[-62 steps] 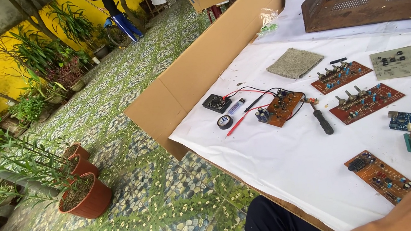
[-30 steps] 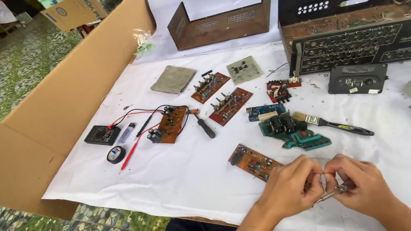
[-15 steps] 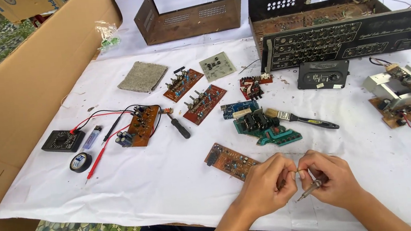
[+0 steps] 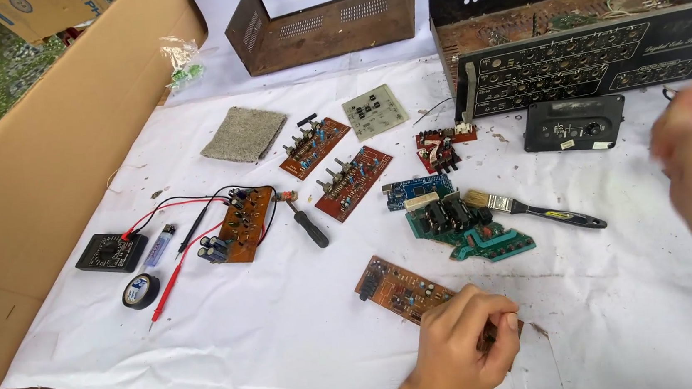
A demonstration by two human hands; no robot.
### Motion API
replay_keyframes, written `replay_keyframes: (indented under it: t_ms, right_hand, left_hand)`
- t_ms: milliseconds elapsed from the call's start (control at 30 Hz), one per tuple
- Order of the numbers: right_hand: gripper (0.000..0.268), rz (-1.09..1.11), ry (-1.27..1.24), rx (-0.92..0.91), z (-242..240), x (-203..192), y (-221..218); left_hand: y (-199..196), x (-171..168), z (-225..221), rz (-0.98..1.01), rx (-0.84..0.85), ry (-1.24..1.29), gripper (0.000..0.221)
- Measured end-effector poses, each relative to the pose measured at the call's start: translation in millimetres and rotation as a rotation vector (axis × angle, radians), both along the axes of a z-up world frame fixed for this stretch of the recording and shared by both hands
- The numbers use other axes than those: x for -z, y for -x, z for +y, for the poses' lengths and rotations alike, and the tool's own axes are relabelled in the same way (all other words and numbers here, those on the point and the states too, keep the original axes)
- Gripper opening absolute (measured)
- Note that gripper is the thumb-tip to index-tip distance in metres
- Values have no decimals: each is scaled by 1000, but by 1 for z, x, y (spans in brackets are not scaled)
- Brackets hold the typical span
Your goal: Removing solder from electronic components on a circuit board using a soldering iron and a desoldering pump.
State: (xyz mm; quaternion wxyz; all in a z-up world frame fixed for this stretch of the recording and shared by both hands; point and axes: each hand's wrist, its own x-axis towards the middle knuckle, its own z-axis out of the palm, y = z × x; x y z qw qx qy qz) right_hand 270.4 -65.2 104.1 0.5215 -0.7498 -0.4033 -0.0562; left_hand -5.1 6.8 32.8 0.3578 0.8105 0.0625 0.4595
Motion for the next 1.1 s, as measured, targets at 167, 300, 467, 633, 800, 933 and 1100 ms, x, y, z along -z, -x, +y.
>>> replay_keyframes:
  t_ms: [167,300,467,633,800,933,1100]
  right_hand:
    - [24,-556,-199,221,100,-39,-117]
    - [84,35,218,336,121,-38,-139]
    - [49,232,-80,135,90,1,-114]
    - [22,291,37,-129,35,10,-5]
    - [8,248,83,-241,10,65,33]
    - [23,38,170,-321,3,69,57]
    - [30,11,89,-395,-1,71,53]
  left_hand:
    - [1,-1,1,76,24,-69,8]
    - [4,0,3,75,9,-120,11]
    - [8,-5,4,51,14,-106,14]
    - [20,-6,1,-107,105,-305,42]
    - [30,-7,25,-232,-75,-147,40]
    - [40,-31,49,249,-110,-137,18]
    - [38,-21,61,636,145,-335,45]
